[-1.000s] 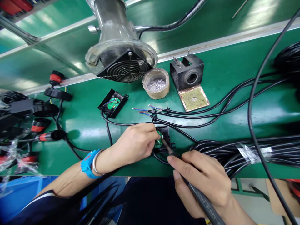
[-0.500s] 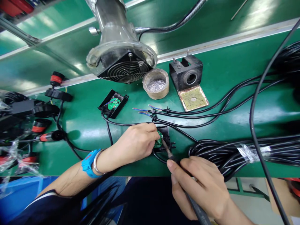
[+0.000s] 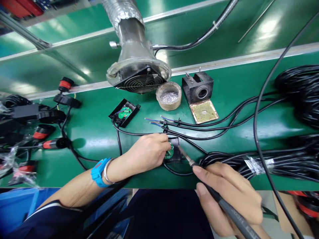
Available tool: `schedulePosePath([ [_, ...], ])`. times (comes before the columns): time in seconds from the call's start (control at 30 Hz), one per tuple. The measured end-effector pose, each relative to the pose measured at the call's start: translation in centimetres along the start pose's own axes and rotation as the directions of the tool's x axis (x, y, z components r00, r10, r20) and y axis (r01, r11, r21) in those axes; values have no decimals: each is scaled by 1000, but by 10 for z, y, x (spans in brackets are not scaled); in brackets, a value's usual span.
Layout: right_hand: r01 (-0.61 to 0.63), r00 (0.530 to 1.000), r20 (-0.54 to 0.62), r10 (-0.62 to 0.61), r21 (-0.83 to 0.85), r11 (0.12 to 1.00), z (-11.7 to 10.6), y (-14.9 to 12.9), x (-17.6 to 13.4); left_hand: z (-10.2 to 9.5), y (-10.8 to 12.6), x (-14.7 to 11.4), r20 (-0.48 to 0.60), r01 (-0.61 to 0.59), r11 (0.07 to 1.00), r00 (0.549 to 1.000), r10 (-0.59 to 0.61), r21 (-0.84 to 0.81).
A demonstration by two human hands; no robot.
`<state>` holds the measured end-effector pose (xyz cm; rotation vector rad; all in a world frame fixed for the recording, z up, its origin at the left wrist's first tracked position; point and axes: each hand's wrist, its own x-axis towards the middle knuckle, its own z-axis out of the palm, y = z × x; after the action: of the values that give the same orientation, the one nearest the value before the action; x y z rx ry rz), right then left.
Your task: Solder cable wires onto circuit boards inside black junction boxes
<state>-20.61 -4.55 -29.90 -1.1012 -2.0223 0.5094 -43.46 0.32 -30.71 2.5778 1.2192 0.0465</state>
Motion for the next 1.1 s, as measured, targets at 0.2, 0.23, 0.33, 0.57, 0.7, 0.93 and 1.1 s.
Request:
schedulePosePath([
  [0.2, 224, 972, -65, -225, -21, 974, -5, 14, 32, 1, 0, 1, -22, 6, 1000, 1000, -6, -6],
  [0.23, 248, 966, -58, -251, -53, 967, -4, 19, 41, 1, 0, 1, -27, 8, 1000, 1000, -8, -6],
  [0.33, 342, 932, -68, -357, -167, 925, 5, 36, 73, 2, 0, 0, -40, 9, 1000, 999, -10, -8],
  [0.57, 383, 923, 61, -379, -234, 894, 19, 69, 116, 1, -1, -3, -67, 13, 1000, 998, -13, -7],
  [0.7, 308, 927, -128, -354, -280, 909, -14, 85, 105, 3, -1, -2, -58, -4, 1000, 998, 2, -30],
  [0.93, 148, 983, -46, -178, -376, 915, -7, 104, 120, -13, -9, -9, -76, 71, 974, 993, -89, -216],
  [1.1, 177, 984, 55, -169, -346, 921, 4, 107, 144, -26, -12, -29, -148, 133, 951, 973, -179, -278],
])
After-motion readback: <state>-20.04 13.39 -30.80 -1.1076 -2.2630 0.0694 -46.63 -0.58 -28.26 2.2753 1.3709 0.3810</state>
